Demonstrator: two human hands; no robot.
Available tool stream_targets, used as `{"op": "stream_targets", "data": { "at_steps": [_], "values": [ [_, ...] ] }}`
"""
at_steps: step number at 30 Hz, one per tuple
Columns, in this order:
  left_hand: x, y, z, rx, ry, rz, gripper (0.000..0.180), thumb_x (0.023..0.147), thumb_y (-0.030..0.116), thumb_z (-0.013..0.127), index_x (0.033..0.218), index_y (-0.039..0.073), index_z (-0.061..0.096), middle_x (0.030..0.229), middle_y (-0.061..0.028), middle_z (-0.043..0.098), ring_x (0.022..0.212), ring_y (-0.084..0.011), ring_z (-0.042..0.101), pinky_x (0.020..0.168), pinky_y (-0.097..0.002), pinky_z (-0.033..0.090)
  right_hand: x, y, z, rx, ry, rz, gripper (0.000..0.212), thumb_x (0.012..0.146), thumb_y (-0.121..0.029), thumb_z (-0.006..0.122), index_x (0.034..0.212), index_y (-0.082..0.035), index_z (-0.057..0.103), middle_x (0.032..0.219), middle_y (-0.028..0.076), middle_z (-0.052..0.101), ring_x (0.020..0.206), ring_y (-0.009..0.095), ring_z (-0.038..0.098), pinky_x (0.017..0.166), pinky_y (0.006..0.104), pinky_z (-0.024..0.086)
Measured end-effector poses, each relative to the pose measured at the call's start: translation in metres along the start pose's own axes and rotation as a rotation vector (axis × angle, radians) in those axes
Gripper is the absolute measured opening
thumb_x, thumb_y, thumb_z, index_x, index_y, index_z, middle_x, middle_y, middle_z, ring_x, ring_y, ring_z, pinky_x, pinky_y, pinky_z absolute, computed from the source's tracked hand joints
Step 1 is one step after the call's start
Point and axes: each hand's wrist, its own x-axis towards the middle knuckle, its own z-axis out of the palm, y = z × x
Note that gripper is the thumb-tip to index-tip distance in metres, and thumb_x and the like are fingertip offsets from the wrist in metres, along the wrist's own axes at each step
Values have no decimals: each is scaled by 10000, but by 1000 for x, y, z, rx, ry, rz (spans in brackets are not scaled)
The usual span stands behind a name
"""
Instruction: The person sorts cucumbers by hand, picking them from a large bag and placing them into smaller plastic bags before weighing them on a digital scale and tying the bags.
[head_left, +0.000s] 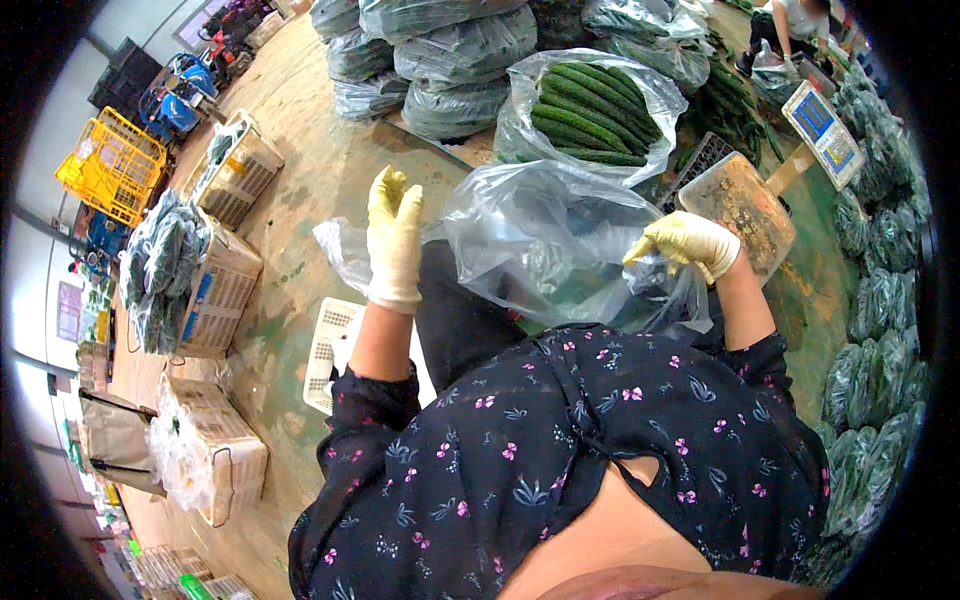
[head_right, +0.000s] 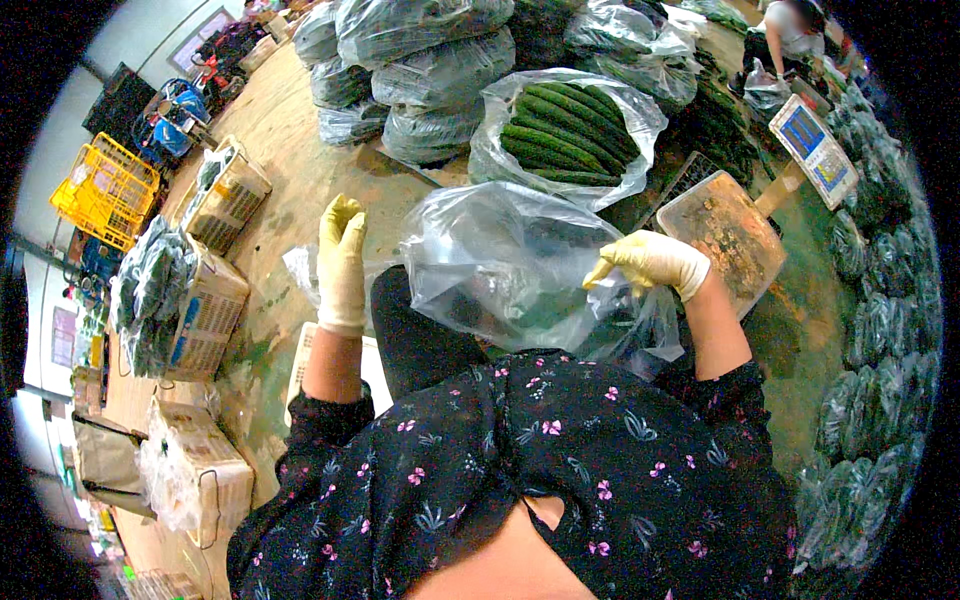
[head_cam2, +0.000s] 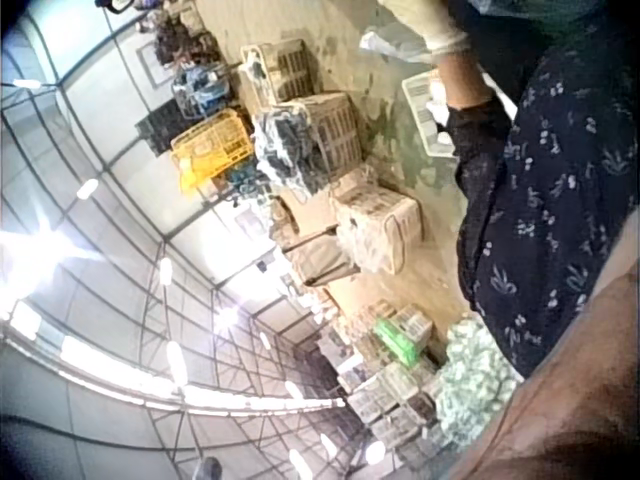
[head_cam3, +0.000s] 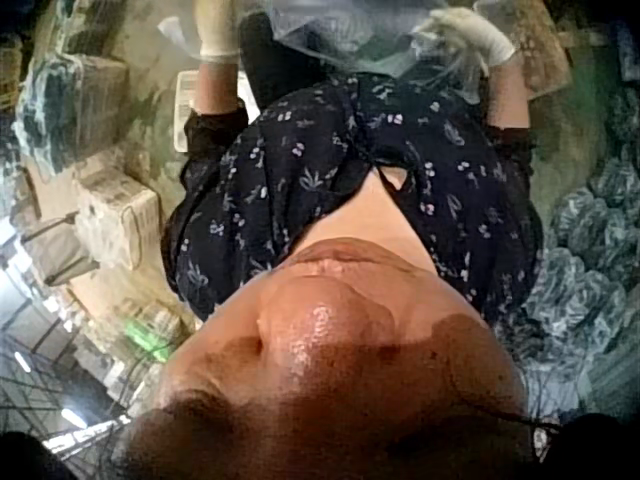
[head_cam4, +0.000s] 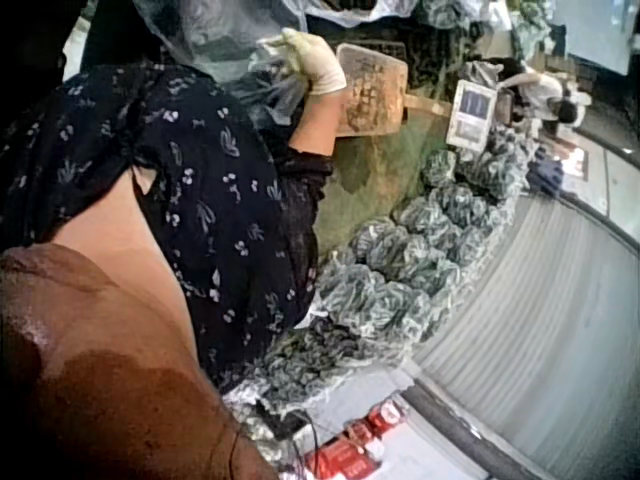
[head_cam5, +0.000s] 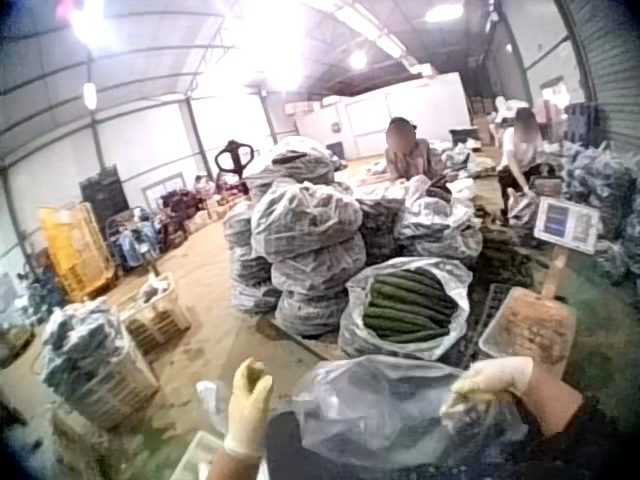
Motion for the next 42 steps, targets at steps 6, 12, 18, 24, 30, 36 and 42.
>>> {"op": "stream_targets", "data": {
  "at_steps": [6,12,18,24,30,36,42],
  "values": [
    [-44,21,82,969,-219,405,1080,604,400,796,1424,39,193,1437,-190,278,1323,-379,265,1079,-445,231,-1,-18,25,131,-90,-2,425,935,-400,426,968,-89,715,871,4,695,450,79,380,479,250,432],
    [9,-14,30,1402,-248,518,169,739,90,554,906,68,574,797,-148,624,692,-339,610,629,-426,492,-11,20,-10,-263,197,304,334,901,-348,488,869,-126,734,623,3,604,532,113,490,487,282,416],
    [-22,12,41,306,-1036,-138,126,782,97,655,888,29,656,825,-64,648,807,-156,612,748,-284,477,16,39,5,-462,152,133,346,783,-397,550,802,-79,684,766,124,660,668,253,616,626,359,477],
    [-17,-20,67,-659,-861,-687,472,919,414,490,794,-28,597,853,-140,630,727,-213,603,747,-338,473,44,71,12,-738,44,351,457,771,-465,524,809,-43,696,786,157,666,783,323,640,733,426,478],
    [10,-35,106,-414,-909,-653,461,934,367,466,1144,-34,553,1075,-169,636,582,-151,573,552,-256,481,22,62,-37,-512,191,203,559,700,-304,729,1155,-7,596,1074,162,647,1013,240,611,909,296,449],
    [37,-102,155,-272,-1047,-577,527,926,396,475,1294,19,467,1002,-121,657,669,-89,547,524,-193,435,84,22,-97,-353,462,-4,397,730,-243,689,1063,-31,642,992,120,677,929,204,636,841,294,469],
    [55,-100,180,-421,-1061,-624,448,937,318,487,1282,32,491,937,-130,651,709,-129,581,510,-209,451,190,78,-175,-273,644,77,564,660,-249,708,1177,-59,588,1125,164,621,1041,270,597,914,321,455]
  ]
}}
